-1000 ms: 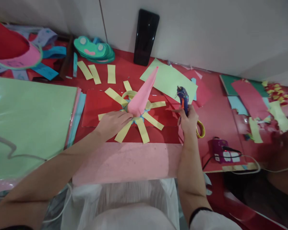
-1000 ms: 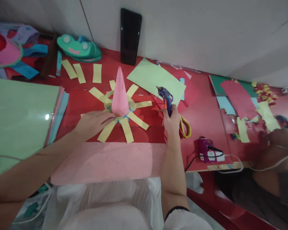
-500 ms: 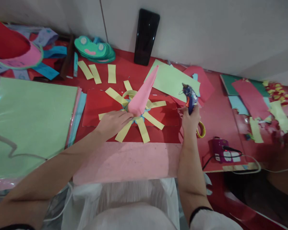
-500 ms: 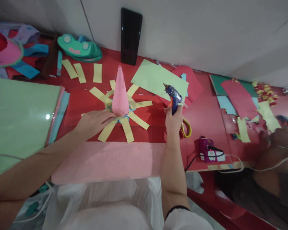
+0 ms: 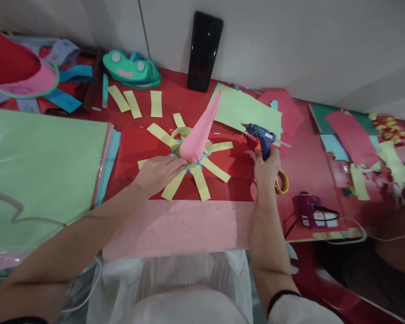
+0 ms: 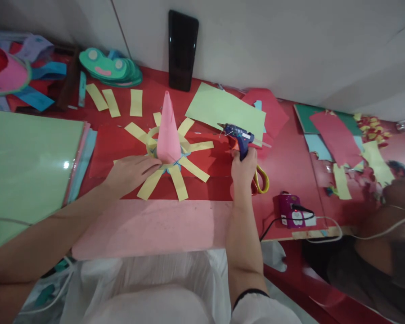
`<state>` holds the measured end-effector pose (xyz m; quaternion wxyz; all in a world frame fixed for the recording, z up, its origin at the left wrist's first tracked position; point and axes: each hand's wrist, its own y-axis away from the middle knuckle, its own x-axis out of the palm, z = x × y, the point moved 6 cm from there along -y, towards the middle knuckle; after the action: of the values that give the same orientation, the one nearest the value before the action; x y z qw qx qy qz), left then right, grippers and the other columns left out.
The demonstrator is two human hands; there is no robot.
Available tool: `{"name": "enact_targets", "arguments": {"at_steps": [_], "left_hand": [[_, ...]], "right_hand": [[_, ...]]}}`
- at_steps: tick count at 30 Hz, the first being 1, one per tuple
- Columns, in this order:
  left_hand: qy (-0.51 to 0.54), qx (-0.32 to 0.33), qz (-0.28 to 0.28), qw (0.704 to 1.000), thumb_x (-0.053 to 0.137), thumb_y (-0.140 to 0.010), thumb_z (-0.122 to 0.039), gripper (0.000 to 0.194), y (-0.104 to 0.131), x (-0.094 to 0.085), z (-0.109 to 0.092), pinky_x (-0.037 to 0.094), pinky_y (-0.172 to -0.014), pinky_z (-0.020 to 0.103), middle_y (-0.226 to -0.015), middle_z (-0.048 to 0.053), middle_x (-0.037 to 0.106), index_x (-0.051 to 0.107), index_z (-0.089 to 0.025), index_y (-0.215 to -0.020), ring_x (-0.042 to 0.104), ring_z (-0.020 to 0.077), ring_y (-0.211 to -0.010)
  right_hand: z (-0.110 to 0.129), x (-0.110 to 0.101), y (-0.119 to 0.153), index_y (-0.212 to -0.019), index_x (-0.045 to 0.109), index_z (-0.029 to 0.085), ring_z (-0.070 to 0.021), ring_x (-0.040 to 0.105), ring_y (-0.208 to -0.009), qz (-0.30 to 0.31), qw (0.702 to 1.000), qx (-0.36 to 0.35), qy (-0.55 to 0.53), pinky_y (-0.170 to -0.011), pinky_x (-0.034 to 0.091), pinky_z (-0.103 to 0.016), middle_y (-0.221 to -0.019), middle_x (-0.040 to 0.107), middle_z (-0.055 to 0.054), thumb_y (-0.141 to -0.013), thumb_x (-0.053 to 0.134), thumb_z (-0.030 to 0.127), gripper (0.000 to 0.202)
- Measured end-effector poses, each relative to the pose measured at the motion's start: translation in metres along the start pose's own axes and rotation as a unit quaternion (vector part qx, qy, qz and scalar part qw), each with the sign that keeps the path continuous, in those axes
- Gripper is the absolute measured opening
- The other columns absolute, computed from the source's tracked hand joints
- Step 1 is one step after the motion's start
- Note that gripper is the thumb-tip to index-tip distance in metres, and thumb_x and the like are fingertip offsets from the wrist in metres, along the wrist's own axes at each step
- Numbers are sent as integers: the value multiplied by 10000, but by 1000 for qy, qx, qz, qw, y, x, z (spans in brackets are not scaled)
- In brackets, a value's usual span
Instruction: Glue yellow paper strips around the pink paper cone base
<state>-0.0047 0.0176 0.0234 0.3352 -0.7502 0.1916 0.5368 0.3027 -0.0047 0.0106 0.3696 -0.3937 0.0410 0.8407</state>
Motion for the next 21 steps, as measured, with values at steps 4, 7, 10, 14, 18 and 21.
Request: {"name": "enact_targets", "arguments": {"at_steps": [4,7,10,14,18,21], "left_hand": [[18,-24,-18,999,358,-949,-353,346,0,-2,2,423,-560,255,-720,16,693,671,-220,-888,636,140,-649],[47,-55,-25,997,378,-941,-364,325,1,-2,5,414,-534,249,-756,13,708,670,-234,-882,646,139,-666],[80,-84,-23,993,410,-930,-357,288,2,-2,8,404,-515,232,-813,6,720,671,-239,-897,654,132,-689],[127,-112,0,986,441,-914,-347,260,2,-1,10,424,-543,217,-870,0,722,671,-228,-916,655,126,-709],[162,-134,14,978,455,-898,-343,254,0,-2,12,447,-566,217,-887,9,724,675,-220,-921,664,140,-748],[187,-145,21,971,455,-894,-343,259,-1,-3,13,462,-578,219,-883,14,726,679,-214,-913,665,144,-742]], "right_hand": [[3,6,6,-827,434,236,-142,513,-527,58,983,47,-165,-562,443,-301,-682,564,14,-706,541,339,192],[14,9,13,-867,444,253,-103,433,-441,116,959,28,-257,-470,396,-257,-624,500,65,-686,589,367,259],[24,9,24,-908,484,269,-109,436,-461,179,944,17,-276,-450,393,-252,-604,456,68,-712,587,428,272],[32,11,38,-946,520,264,-120,486,-522,249,930,3,-270,-470,432,-257,-642,493,54,-716,600,462,314],[41,16,46,-965,542,245,-135,555,-630,272,939,-50,-204,-565,513,-280,-725,558,46,-581,753,379,458],[45,21,50,-1005,543,229,-159,592,-701,275,944,-83,-163,-628,539,-309,-813,601,10,-571,770,355,506]]}}
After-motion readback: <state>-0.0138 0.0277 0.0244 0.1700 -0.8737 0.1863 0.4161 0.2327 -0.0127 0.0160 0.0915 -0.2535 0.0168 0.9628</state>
